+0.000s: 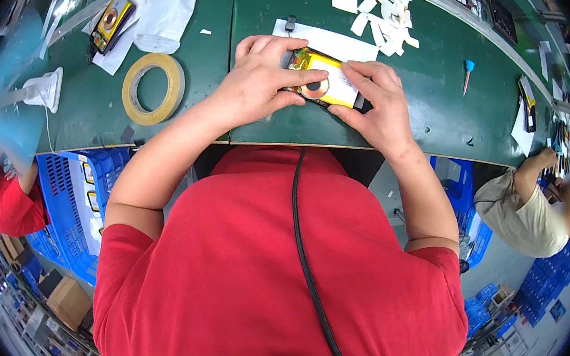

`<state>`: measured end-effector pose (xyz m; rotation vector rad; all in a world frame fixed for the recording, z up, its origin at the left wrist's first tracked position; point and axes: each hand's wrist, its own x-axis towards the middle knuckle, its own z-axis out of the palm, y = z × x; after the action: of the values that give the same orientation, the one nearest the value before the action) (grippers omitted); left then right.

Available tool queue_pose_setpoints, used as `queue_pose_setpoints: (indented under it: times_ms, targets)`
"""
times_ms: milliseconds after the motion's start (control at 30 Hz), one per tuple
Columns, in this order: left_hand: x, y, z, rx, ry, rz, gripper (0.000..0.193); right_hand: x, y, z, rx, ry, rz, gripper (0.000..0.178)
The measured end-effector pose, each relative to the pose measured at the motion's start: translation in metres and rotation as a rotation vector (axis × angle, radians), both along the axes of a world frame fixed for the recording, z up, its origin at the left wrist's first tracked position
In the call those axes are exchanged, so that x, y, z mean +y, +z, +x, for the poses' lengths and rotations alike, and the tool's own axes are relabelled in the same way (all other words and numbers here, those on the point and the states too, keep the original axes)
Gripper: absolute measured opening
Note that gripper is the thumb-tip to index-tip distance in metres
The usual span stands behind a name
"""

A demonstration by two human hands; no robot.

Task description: Assembling a small electronic device, attaching a battery and components to a casing using adhesive tape.

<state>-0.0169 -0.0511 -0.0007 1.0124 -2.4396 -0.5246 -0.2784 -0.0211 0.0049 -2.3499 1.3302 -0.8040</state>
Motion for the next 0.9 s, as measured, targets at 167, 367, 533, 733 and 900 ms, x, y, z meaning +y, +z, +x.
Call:
queue_pose_setpoints:
  times_ms: [167, 367, 533, 733, 900]
  targets:
    - [0.0, 0.0, -0.001, 0.007, 0.01, -0.001, 0.051, 0.011, -0.007, 0.002, 0.045, -0.038, -0.043, 0.061]
    - [-0.001, 0.001, 0.0, -0.018, -0.002, 0.021, 0.053, 0.035, -0.004, 0.01, 0.072, -0.123, -0.182, 0.049]
    - [-0.001, 0.001, -0.001, -0.017, 0.005, 0.004, 0.049, 0.041, -0.01, 0.011, 0.167, -0.073, -0.245, 0.041]
    - [-0.002, 0.003, -0.002, -0.055, 0.008, 0.017, 0.051, 0.043, -0.01, 0.018, 0.24, -0.061, -0.287, 0.035]
    - [-0.003, -0.002, -0.002, -0.045, 0.008, -0.003, 0.048, 0.041, -0.008, 0.017, 0.302, -0.04, -0.309, 0.032]
